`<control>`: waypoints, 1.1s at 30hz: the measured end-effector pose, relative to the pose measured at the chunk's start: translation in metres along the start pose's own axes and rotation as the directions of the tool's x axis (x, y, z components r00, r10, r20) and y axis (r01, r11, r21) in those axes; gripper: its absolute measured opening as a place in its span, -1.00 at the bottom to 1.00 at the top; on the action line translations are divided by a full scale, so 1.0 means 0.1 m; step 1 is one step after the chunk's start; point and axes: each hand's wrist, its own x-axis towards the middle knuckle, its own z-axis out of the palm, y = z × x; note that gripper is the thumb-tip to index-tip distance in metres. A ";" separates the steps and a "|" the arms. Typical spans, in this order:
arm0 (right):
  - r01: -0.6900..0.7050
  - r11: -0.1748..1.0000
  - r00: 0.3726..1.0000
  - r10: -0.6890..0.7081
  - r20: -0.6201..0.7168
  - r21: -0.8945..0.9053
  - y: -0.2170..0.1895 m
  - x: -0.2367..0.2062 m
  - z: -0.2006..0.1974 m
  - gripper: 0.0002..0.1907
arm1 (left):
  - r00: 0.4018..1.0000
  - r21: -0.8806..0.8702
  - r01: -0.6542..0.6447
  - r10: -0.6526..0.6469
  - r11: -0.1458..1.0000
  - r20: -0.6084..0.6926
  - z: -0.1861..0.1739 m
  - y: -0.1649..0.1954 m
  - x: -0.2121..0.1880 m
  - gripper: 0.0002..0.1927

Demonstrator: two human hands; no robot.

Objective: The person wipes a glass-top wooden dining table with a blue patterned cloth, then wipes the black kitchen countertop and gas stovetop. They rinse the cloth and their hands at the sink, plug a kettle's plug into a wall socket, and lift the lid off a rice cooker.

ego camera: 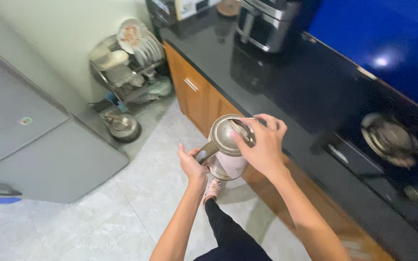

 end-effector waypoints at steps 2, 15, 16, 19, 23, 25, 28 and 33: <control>0.065 0.997 0.985 -0.057 -0.162 0.042 0.11 0.38 0.34 -0.72 | 0.998 0.034 -0.028 0.030 0.999 -0.057 0.21 0.31 0.51 -0.28; -0.527 0.644 0.813 0.571 0.110 0.554 1.30 2.38 2.40 -0.69 | 1.000 -0.230 -0.003 -0.003 0.973 -0.023 2.05 1.52 2.86 -0.52; -0.531 0.632 0.813 0.568 0.128 0.564 1.43 2.51 2.49 -0.67 | 0.997 -0.195 0.002 0.014 0.981 0.079 2.25 1.56 3.06 -0.38; -0.512 0.626 0.822 0.556 0.123 0.587 1.86 2.81 2.68 -0.60 | 0.970 -0.152 0.105 -0.067 0.983 0.235 2.76 1.51 3.56 -0.19; -0.522 0.680 0.805 0.592 0.034 0.515 2.16 3.29 3.11 -0.52 | 0.930 -0.044 0.227 -0.203 0.973 0.306 3.56 1.54 4.36 -0.19; -0.558 0.671 0.760 0.649 -0.024 0.489 2.31 3.51 3.33 -0.55 | 0.909 0.005 0.229 -0.216 0.973 0.357 3.99 1.49 4.72 -0.19; -0.613 0.615 0.666 0.740 -0.095 0.496 2.55 3.83 3.66 -0.57 | 0.879 0.101 0.202 -0.226 0.974 0.420 4.59 1.39 5.25 -0.18; -0.649 0.431 0.508 0.859 -0.065 0.627 2.88 4.14 4.07 -0.58 | 0.909 0.262 0.212 -0.289 0.941 0.300 5.28 1.07 5.88 -0.31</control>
